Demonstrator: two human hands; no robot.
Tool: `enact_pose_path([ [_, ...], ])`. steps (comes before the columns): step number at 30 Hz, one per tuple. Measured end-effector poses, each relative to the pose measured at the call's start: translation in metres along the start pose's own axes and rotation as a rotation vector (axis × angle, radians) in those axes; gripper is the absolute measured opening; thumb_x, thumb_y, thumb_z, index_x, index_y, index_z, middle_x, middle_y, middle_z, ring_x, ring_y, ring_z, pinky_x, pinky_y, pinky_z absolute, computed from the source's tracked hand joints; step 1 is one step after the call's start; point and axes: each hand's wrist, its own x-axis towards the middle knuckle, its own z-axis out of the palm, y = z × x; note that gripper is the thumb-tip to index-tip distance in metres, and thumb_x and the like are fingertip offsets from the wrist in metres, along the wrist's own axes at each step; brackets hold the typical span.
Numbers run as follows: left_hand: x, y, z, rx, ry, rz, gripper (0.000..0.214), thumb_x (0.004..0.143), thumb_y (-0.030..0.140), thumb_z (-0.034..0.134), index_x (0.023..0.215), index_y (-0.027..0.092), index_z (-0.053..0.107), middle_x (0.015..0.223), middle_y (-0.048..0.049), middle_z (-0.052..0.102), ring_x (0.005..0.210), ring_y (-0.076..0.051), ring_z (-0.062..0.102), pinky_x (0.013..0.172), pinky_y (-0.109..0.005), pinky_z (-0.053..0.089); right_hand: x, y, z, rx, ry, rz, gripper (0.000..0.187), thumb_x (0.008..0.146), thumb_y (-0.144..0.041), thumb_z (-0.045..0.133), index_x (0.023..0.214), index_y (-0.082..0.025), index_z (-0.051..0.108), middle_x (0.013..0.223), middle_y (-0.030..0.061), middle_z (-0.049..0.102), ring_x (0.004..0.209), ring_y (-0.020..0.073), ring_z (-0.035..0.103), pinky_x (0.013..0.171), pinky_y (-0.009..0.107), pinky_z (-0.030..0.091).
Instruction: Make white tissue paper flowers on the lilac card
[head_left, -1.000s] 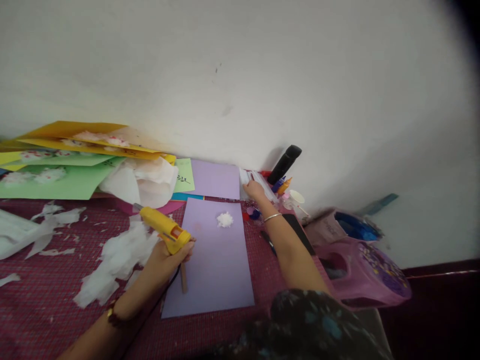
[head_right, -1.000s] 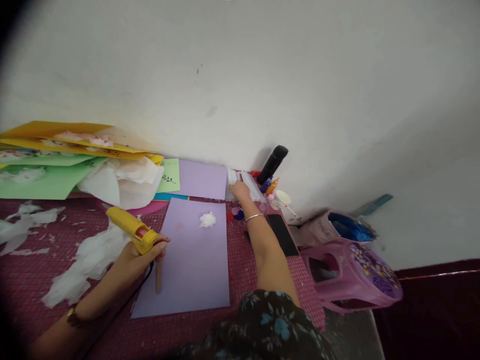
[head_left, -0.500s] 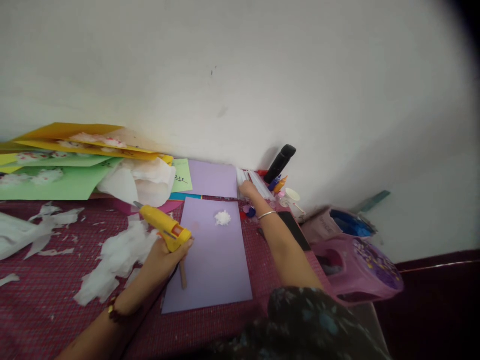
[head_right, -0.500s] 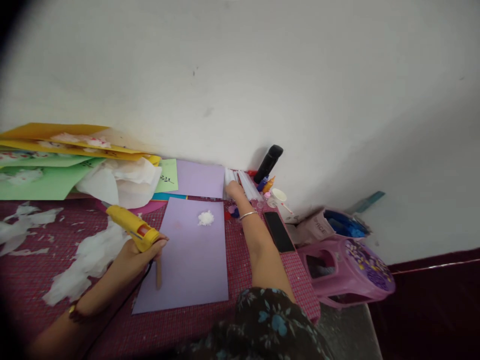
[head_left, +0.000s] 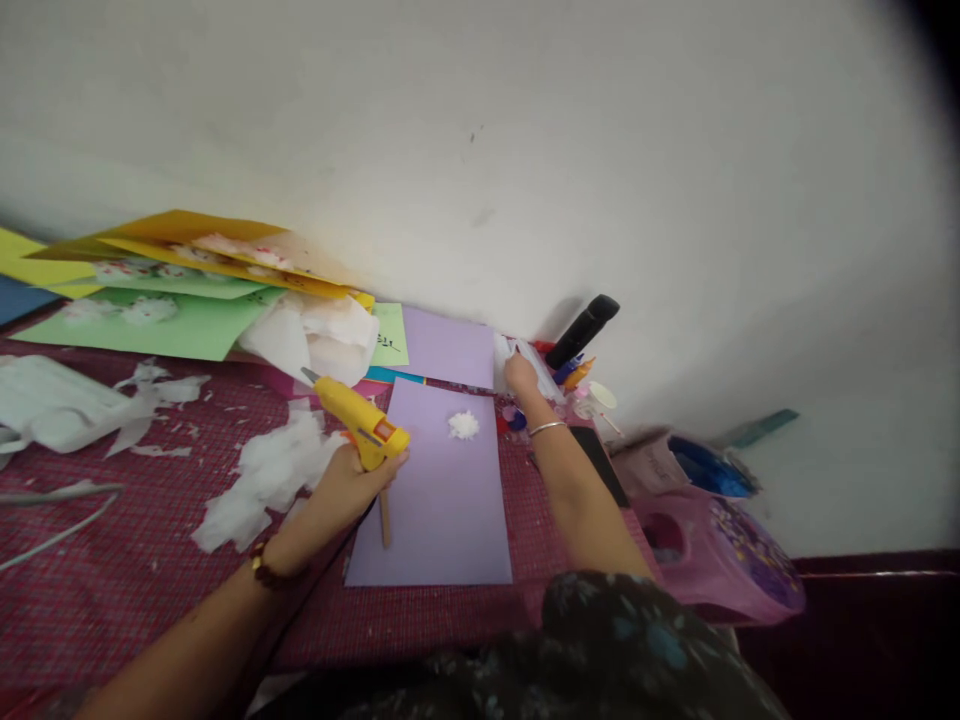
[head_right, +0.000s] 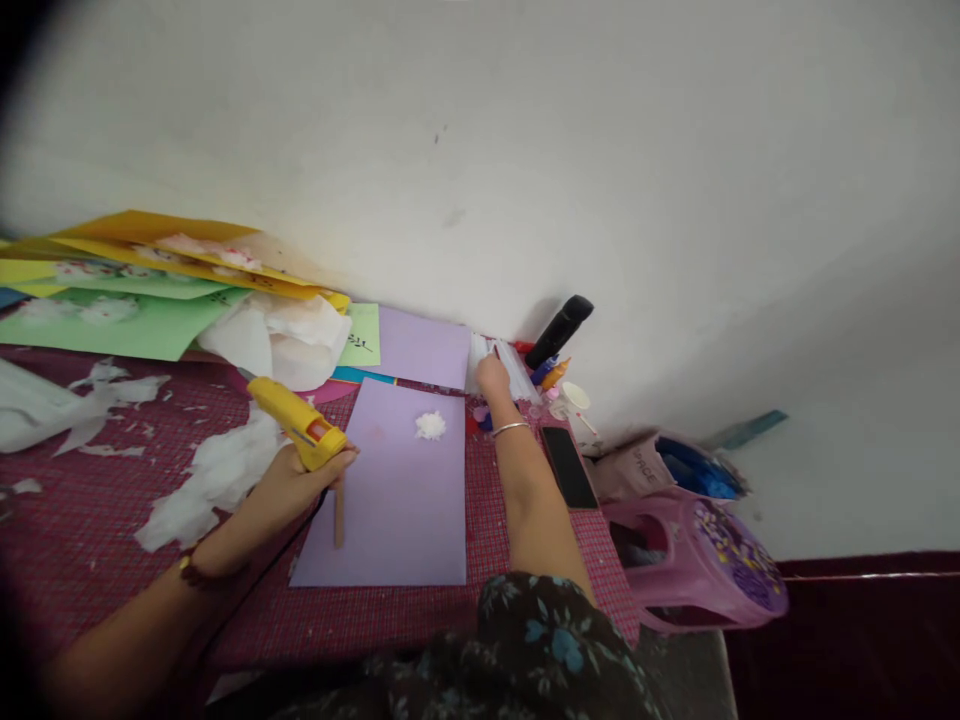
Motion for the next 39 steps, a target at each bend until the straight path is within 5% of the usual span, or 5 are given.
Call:
enact_pose_path([
  [9,0.005,0.001,0.000,0.120,0.063,0.074,0.027,0.073,0.042,0.066,0.064,0.018,0.058,0.062,0.0001,0.055,0.062,-0.017,0.052,0.057,-0.027,0.037,-0.045,0.019,-0.037,0.644,0.248,-0.090,0.039,0.091,-0.025,0.035,0.125,-0.013,0.050,0.113,0.0137,0.070,0.087,0.0176,0.071,0.067,0.027,0.055],
  [13,0.002,0.002,0.004,0.056,0.017,0.043,0.024,0.073,0.040,0.066,0.070,0.017,0.058,0.062,0.0004,0.056,0.058,-0.015,0.052,0.056,-0.026,0.040,-0.113,0.023,-0.050,1.254,0.359,-0.398,0.030,0.081,-0.034,0.063,0.107,-0.021,0.056,0.103,0.0050,0.073,0.084,0.0163,0.072,0.065,0.025,0.054],
  [18,-0.005,-0.002,0.011,-0.201,-0.192,-0.025,0.025,0.079,0.039,0.063,0.073,0.015,0.057,0.054,0.0030,0.053,0.049,-0.010,0.050,0.051,-0.023,0.039,-0.235,0.009,-0.051,1.487,0.561,-0.525,0.018,0.098,-0.034,0.048,0.091,-0.023,0.059,0.058,-0.0035,0.064,0.051,0.0134,0.062,0.056,0.028,0.052],
  [23,-0.006,-0.008,0.013,-0.315,-0.264,-0.073,0.026,0.081,0.040,0.063,0.074,0.016,0.057,0.052,0.0041,0.052,0.045,-0.009,0.047,0.049,-0.023,0.038,-0.304,-0.007,-0.030,1.425,0.511,-0.661,0.021,0.100,-0.024,0.043,0.097,-0.023,0.064,0.072,0.0010,0.071,0.063,0.0166,0.069,0.058,0.032,0.056],
  [39,-0.010,0.001,0.009,-0.431,-0.322,-0.135,0.032,0.077,0.046,0.067,0.072,0.016,0.058,0.047,0.0047,0.051,0.043,-0.008,0.045,0.046,-0.022,0.034,-0.305,-0.010,-0.027,0.956,0.469,-0.919,0.025,0.094,-0.011,0.043,0.102,-0.024,0.063,0.084,0.0015,0.071,0.078,0.0155,0.067,0.070,0.031,0.054],
])
